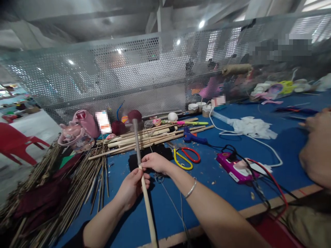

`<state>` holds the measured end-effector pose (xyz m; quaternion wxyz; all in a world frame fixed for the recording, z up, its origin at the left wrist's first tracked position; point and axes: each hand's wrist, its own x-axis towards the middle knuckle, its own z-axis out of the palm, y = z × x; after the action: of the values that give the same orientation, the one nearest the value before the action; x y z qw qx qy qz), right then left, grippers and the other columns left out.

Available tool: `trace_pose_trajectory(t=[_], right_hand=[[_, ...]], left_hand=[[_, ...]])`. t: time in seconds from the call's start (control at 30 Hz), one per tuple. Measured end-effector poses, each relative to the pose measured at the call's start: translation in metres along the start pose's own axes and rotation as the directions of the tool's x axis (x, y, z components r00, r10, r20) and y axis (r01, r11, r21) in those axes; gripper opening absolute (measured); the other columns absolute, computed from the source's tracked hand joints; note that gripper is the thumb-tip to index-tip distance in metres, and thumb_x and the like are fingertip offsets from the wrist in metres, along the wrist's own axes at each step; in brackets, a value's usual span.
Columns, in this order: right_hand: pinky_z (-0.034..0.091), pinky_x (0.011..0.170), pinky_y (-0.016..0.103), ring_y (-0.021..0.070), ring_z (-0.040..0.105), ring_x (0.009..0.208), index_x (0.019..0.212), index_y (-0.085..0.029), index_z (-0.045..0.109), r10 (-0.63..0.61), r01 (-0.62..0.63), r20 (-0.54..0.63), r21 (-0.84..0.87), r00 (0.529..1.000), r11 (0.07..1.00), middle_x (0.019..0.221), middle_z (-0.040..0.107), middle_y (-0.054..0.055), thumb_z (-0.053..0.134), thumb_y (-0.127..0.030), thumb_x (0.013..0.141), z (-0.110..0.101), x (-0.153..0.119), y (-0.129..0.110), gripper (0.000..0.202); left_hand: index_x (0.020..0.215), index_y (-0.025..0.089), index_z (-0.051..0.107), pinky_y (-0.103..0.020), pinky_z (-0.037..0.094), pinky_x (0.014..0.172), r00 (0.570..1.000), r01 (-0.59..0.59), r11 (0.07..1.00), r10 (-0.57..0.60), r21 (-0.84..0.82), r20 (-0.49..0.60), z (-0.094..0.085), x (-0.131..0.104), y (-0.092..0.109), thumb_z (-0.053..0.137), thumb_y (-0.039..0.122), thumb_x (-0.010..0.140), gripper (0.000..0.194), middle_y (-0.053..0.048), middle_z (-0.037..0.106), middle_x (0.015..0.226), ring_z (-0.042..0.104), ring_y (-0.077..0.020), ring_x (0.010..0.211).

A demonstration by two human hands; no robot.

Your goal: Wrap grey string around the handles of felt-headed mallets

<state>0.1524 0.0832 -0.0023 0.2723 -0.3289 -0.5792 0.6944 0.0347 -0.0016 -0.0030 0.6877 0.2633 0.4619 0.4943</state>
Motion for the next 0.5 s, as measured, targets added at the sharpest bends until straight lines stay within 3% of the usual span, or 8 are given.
trace_pose_trajectory(t=[0.17,0.3,0.5], right_hand=[[0.033,0.053,0.020,0.0071,0.046,0.053,0.073,-0.010,0.060,0.003,-0.005,-0.031,-0.055,1.000,0.999,0.059,0.056,-0.002,0.066,-0.029,0.061,-0.0003,0.0035,0.0048,0.023],[0.027,0.047,0.019,0.0049,0.038,0.048,0.070,-0.010,0.058,-0.031,0.024,-0.055,-0.136,0.998,0.990,0.053,0.051,-0.005,0.067,-0.032,0.061,-0.0034,0.0036,0.0038,0.025],[0.025,0.047,0.018,0.0046,0.037,0.047,0.069,-0.012,0.057,-0.029,0.034,0.047,-0.113,0.998,0.993,0.051,0.049,-0.006,0.070,-0.032,0.057,-0.0096,0.0041,0.0059,0.027]], left_hand=[[0.088,0.017,0.046,-0.019,0.041,0.047,0.967,-0.222,0.951,0.243,0.214,-0.076,-0.0051,0.0034,-0.0013,0.069,0.038,0.062,0.040,0.003,0.054,0.060,0.054,-0.0095,0.051],[0.087,0.015,0.050,-0.018,0.039,0.047,0.977,-0.180,0.944,0.204,0.278,-0.059,-0.0093,0.0054,0.0018,0.069,0.038,0.061,0.041,0.002,0.055,0.060,0.052,-0.0085,0.050],[0.083,0.015,0.054,-0.021,0.043,0.051,0.992,-0.097,0.961,0.114,0.260,-0.051,-0.0096,0.0028,0.0076,0.071,0.039,0.057,0.040,0.001,0.056,0.060,0.055,-0.0107,0.055]])
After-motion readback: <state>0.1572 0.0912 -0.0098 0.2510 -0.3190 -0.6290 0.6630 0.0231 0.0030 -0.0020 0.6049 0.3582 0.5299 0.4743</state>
